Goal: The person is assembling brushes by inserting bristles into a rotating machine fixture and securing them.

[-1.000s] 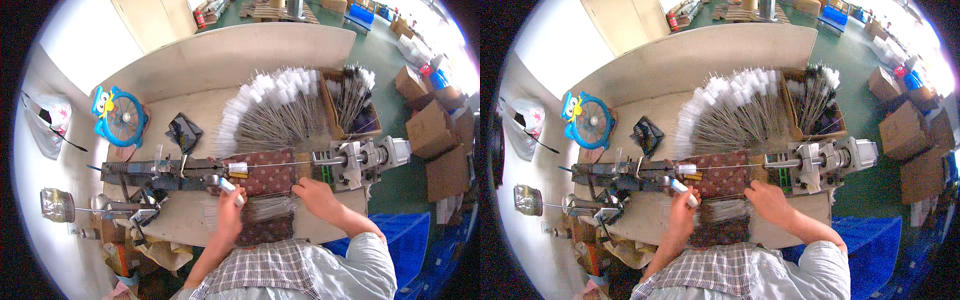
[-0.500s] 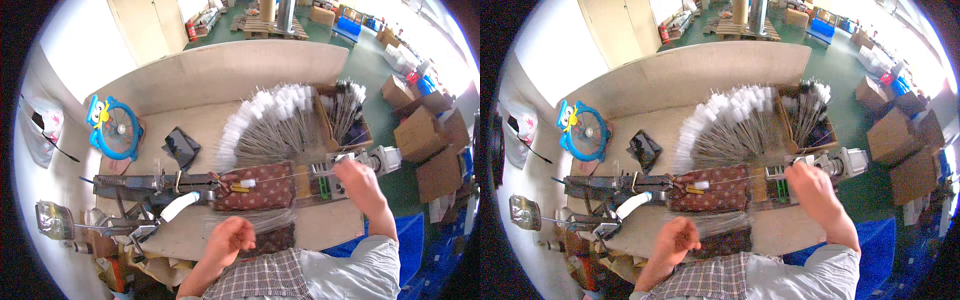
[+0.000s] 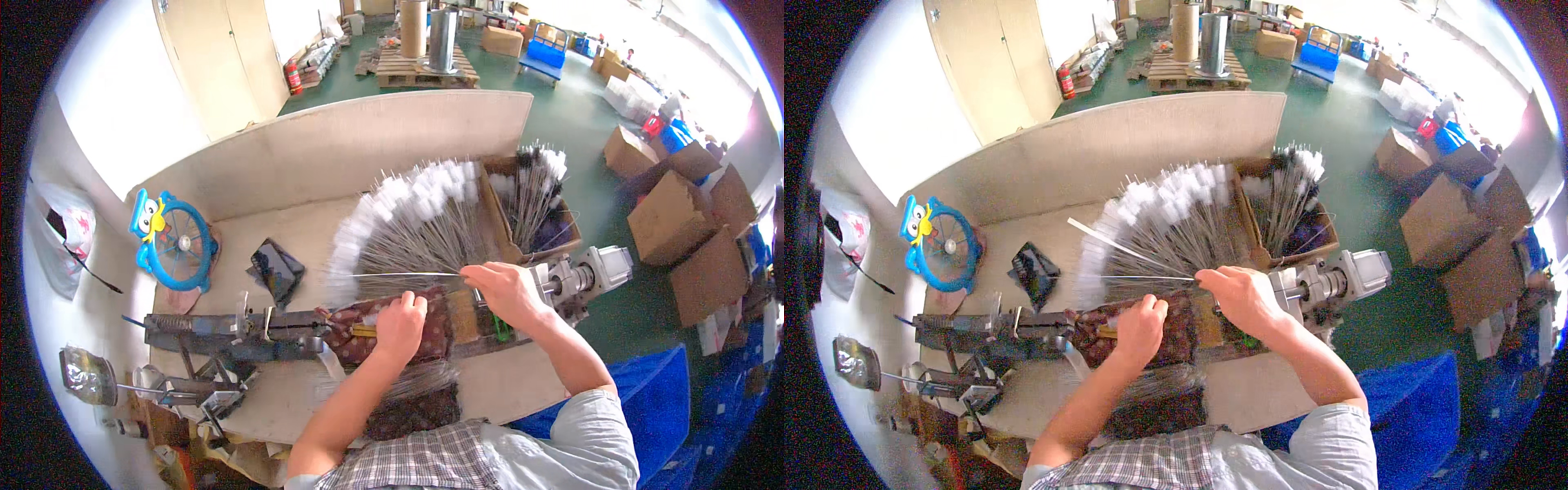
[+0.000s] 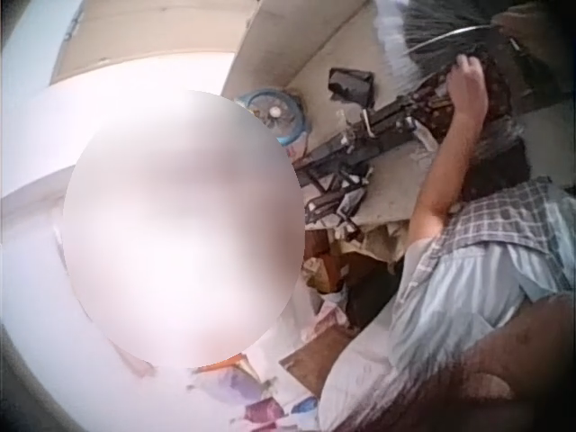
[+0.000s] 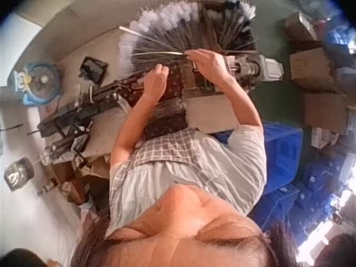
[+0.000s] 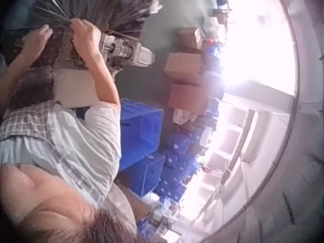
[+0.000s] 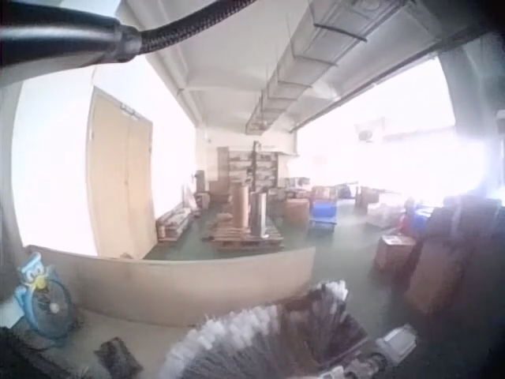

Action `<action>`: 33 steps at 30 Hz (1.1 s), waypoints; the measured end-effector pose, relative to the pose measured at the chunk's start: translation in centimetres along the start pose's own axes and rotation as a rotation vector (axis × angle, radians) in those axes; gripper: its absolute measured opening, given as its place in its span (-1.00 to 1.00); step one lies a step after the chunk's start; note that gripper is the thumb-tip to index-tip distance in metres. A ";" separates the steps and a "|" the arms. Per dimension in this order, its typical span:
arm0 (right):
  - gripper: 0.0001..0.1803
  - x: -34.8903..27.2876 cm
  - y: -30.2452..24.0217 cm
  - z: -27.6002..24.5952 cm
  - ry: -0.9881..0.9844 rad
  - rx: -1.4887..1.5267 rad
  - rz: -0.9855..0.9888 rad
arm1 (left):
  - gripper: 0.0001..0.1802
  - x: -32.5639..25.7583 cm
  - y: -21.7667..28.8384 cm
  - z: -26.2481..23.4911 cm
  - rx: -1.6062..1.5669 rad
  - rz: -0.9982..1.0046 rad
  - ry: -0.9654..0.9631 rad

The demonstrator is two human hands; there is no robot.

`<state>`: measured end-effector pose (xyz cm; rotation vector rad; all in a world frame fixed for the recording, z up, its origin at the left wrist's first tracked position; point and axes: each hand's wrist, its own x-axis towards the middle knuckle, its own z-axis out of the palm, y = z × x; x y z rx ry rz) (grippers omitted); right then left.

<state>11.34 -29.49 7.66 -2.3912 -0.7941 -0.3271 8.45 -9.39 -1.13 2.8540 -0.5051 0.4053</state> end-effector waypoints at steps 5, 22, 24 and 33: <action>-0.84 0.5 0.2 0.8 -0.198 0.044 0.018 | -0.98 1.6 -3.7 -0.7 0.254 -0.093 0.015; -0.83 7.0 -10.2 13.3 -0.081 0.081 -0.491 | -0.71 -14.1 -4.5 -4.6 -2.075 -1.309 0.079; -0.84 7.2 -10.8 13.1 -0.080 0.044 -0.456 | -0.63 -15.2 -6.2 -4.2 -2.681 -1.108 0.213; -0.88 7.5 -11.1 13.5 -0.106 -0.032 -0.460 | -0.62 -11.5 -5.5 -7.6 -1.457 -0.950 0.213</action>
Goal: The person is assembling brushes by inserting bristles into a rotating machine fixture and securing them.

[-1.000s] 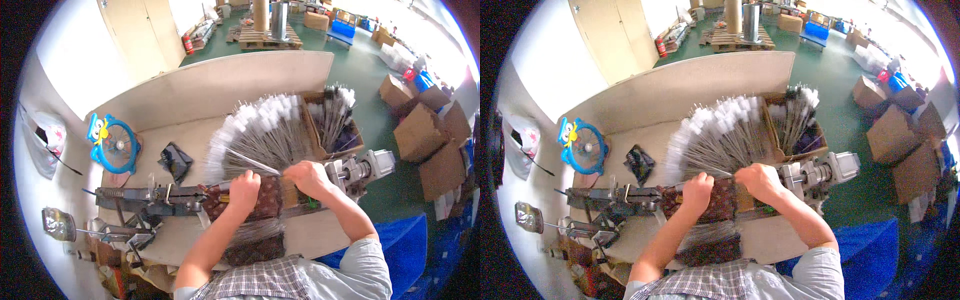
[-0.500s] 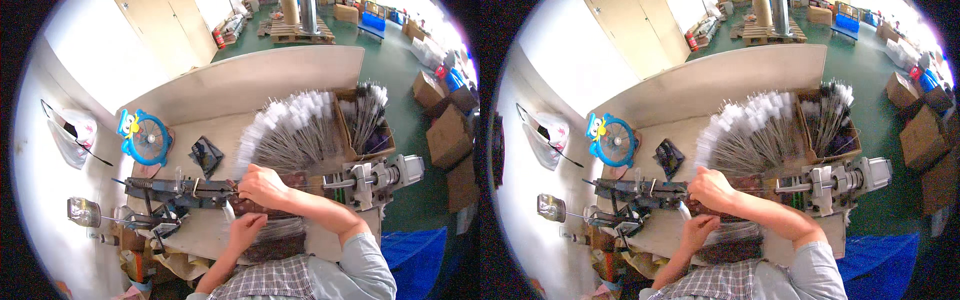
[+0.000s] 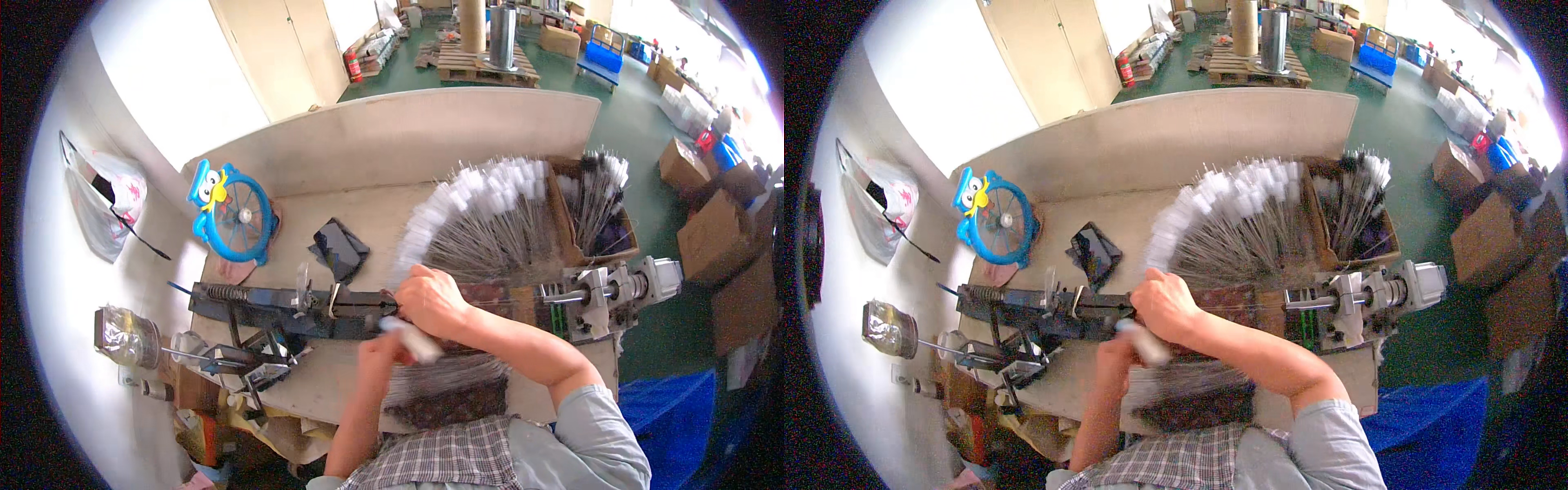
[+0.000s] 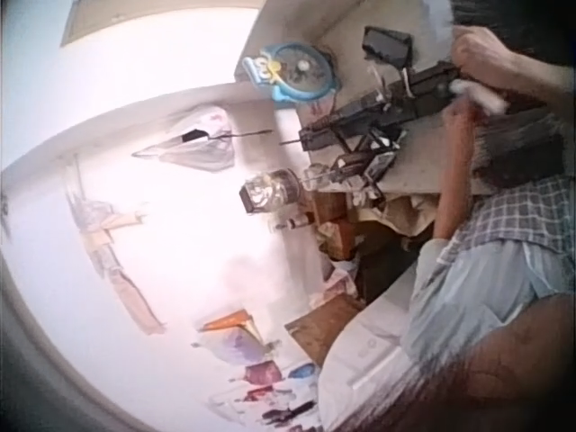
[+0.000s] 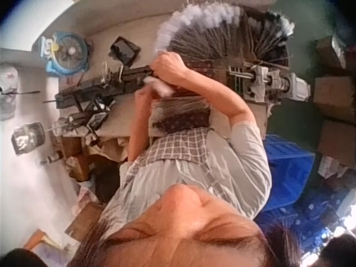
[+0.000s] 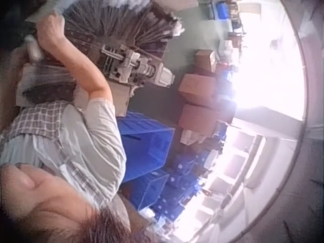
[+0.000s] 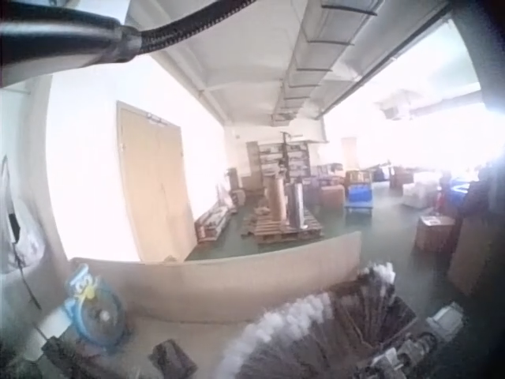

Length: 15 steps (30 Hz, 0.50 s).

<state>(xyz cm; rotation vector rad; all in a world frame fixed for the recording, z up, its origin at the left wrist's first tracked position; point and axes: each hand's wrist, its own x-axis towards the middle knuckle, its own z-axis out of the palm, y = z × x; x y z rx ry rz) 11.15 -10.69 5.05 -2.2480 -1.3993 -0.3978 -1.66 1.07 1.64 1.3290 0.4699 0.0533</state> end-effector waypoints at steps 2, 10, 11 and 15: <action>-0.89 0.3 -0.7 -1.2 -0.122 0.032 0.052 | -0.57 1.3 -2.5 -0.9 0.649 0.088 0.059; -0.86 -2.2 -1.6 -5.0 0.065 0.237 0.093 | -0.64 1.0 -2.6 1.4 0.260 0.122 0.041; -0.86 -3.3 -1.9 -5.7 0.022 0.400 0.113 | -0.69 0.9 -2.9 1.9 0.055 0.104 0.077; -0.88 -7.2 -0.5 -4.1 -0.272 0.466 0.140 | -0.88 0.5 -3.0 3.8 -0.205 0.068 0.058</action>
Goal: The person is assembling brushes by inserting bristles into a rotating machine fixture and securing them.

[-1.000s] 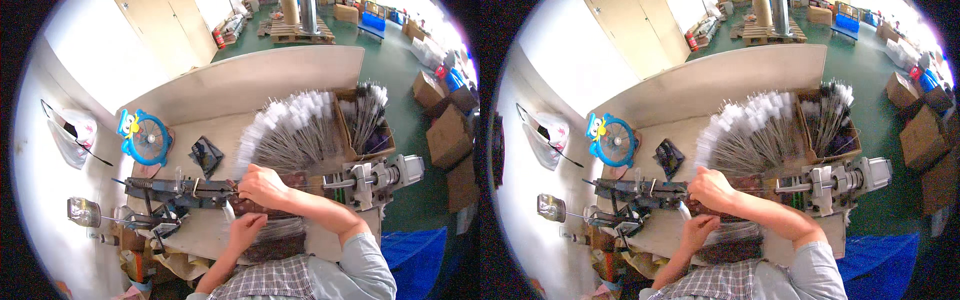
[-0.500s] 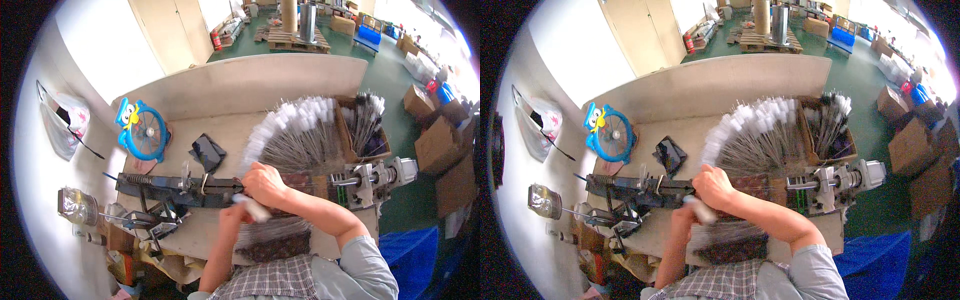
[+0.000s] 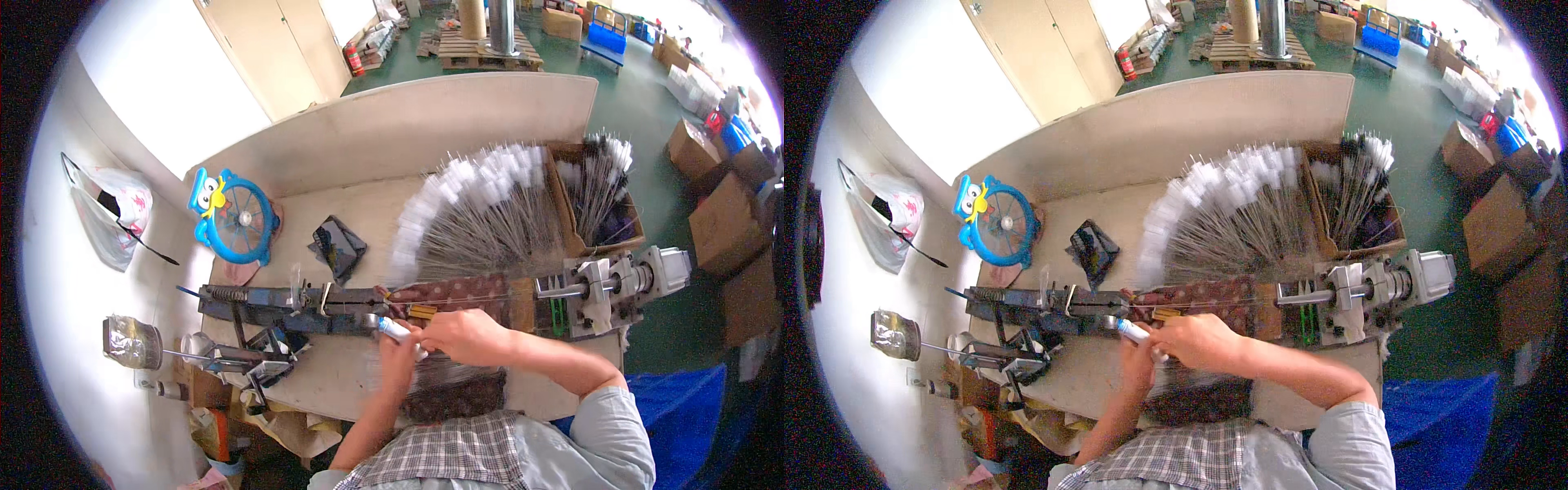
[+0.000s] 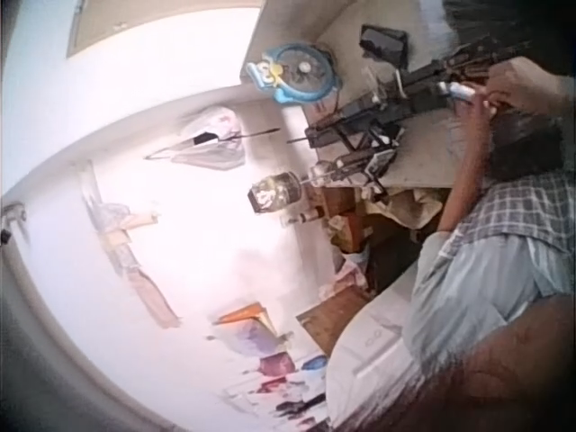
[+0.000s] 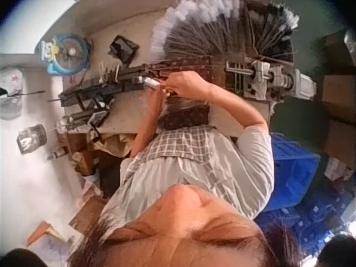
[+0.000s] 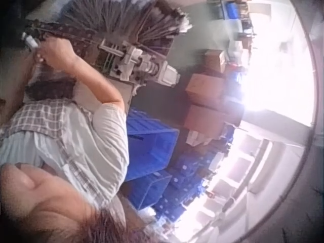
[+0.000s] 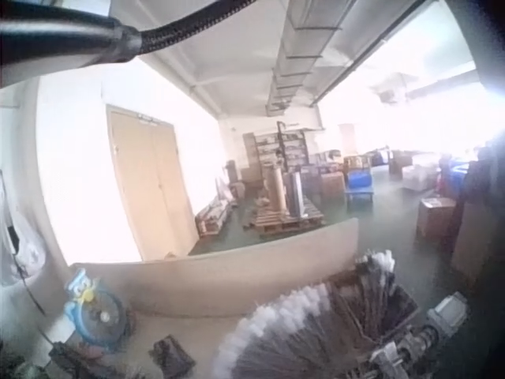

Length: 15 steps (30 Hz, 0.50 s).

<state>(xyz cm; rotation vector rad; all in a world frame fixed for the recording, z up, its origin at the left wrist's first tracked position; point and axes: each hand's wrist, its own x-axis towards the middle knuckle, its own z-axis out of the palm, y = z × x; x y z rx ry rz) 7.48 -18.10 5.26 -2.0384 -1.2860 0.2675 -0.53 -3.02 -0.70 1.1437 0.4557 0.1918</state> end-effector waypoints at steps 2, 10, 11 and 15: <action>-0.77 -0.3 1.6 2.3 -0.072 -0.219 0.117 | -0.86 0.3 0.4 -0.3 0.426 0.061 0.002; -0.93 1.8 3.2 5.1 0.052 -0.216 0.086 | -0.58 0.7 1.2 -5.6 0.629 0.074 0.000; -0.93 1.6 2.8 4.6 0.034 -0.203 0.052 | -0.58 0.1 1.0 -7.7 0.629 0.076 0.042; -0.84 0.9 1.8 2.2 0.035 -0.112 -0.093 | -0.70 -1.3 1.7 -15.9 -0.216 -0.099 0.406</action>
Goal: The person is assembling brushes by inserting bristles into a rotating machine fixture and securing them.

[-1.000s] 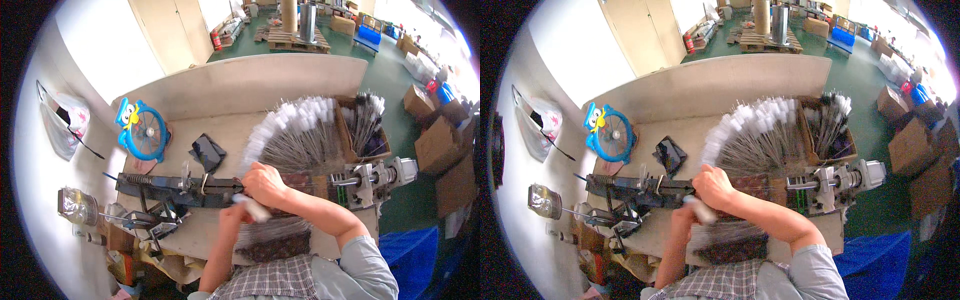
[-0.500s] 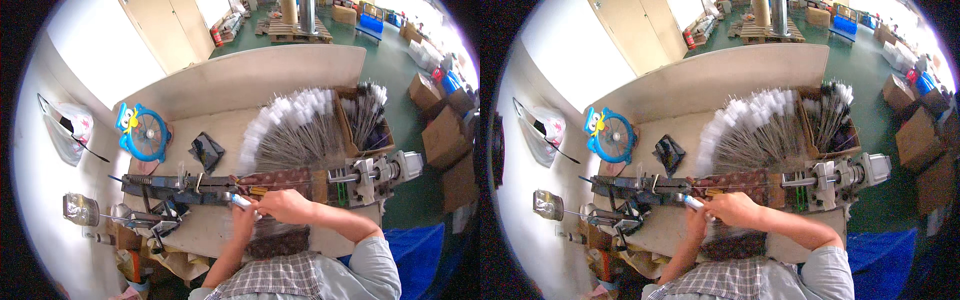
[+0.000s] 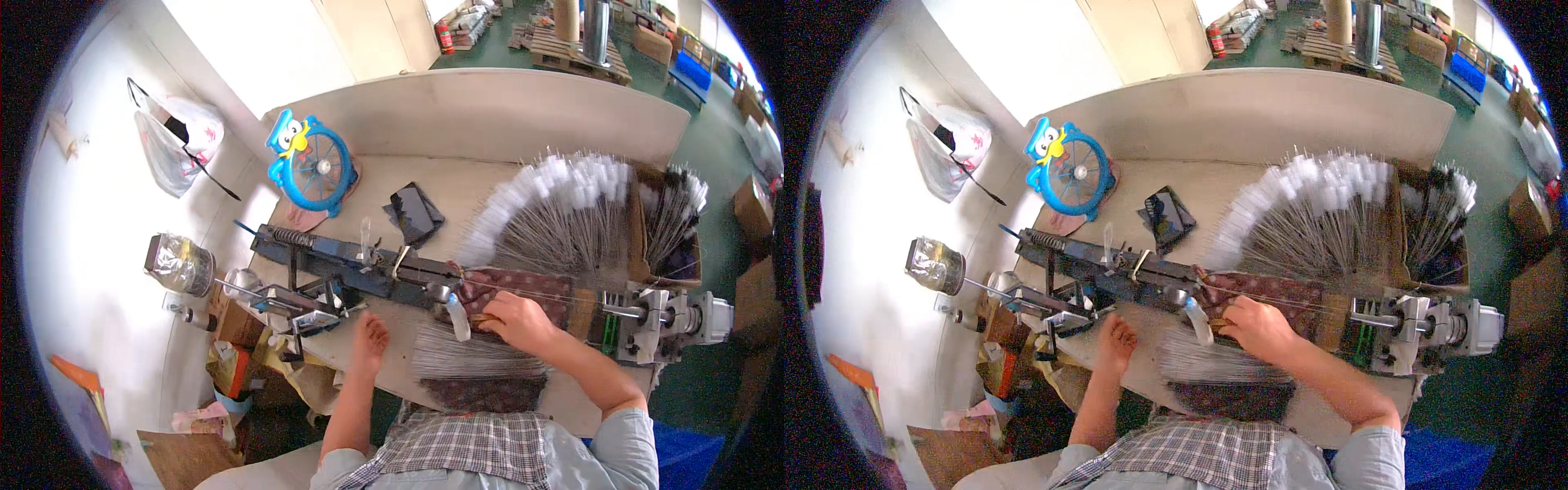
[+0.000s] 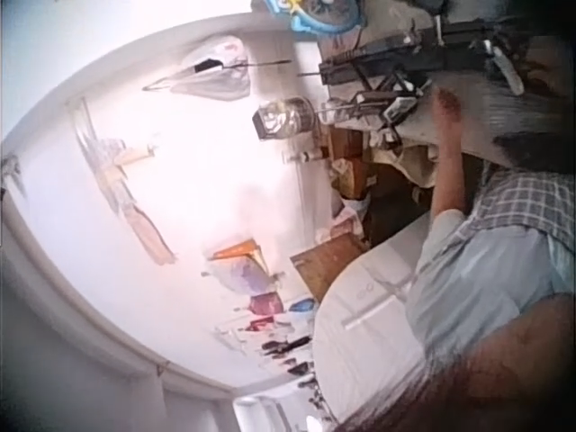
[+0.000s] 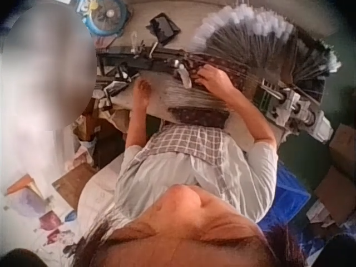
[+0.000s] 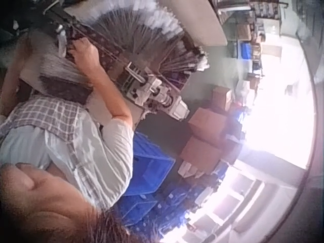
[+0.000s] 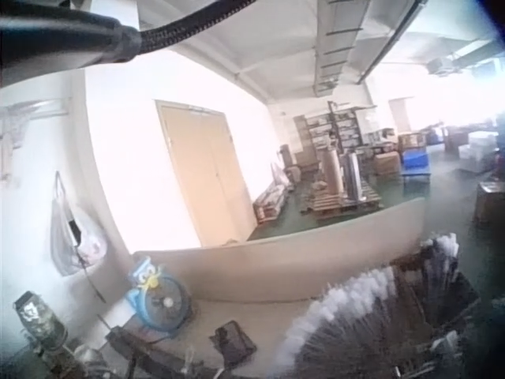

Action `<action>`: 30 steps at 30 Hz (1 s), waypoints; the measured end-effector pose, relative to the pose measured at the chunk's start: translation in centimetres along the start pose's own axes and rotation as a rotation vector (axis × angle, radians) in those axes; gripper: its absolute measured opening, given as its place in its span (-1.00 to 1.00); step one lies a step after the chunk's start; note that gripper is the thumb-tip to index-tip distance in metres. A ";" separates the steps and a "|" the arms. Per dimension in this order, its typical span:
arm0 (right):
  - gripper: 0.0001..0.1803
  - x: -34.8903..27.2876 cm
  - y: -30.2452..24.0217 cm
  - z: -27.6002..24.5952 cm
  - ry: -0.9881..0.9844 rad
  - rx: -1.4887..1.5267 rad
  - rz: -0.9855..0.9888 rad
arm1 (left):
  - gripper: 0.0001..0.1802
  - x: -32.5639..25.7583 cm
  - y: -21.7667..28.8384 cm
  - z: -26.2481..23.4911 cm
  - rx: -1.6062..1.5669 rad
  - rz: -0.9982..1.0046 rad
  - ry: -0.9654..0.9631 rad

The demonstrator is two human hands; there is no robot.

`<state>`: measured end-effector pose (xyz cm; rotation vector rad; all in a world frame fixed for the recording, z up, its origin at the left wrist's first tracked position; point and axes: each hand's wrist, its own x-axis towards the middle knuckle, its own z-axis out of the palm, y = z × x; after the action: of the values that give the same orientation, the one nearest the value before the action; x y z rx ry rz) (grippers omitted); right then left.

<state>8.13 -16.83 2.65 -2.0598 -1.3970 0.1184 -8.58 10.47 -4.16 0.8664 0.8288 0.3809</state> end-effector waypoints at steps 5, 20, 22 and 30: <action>-0.69 -0.2 0.6 0.8 0.012 0.059 0.105 | -0.76 0.9 2.0 -2.8 -0.203 -0.067 0.123; -0.78 -0.1 -0.7 -5.6 0.337 -0.067 0.144 | -0.86 -6.6 -3.4 11.4 0.061 0.090 -0.329; -0.79 -0.5 0.4 -5.2 0.375 -0.002 0.185 | -0.84 -7.0 -4.5 15.1 0.072 0.047 -0.422; -0.79 -2.9 1.1 -6.6 0.285 0.310 0.256 | -0.85 -5.6 -7.3 19.2 0.129 0.134 -0.517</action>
<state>10.48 -22.55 6.51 -1.8983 -0.8811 0.1335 2.49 -7.29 -0.12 1.0835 0.3197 0.2047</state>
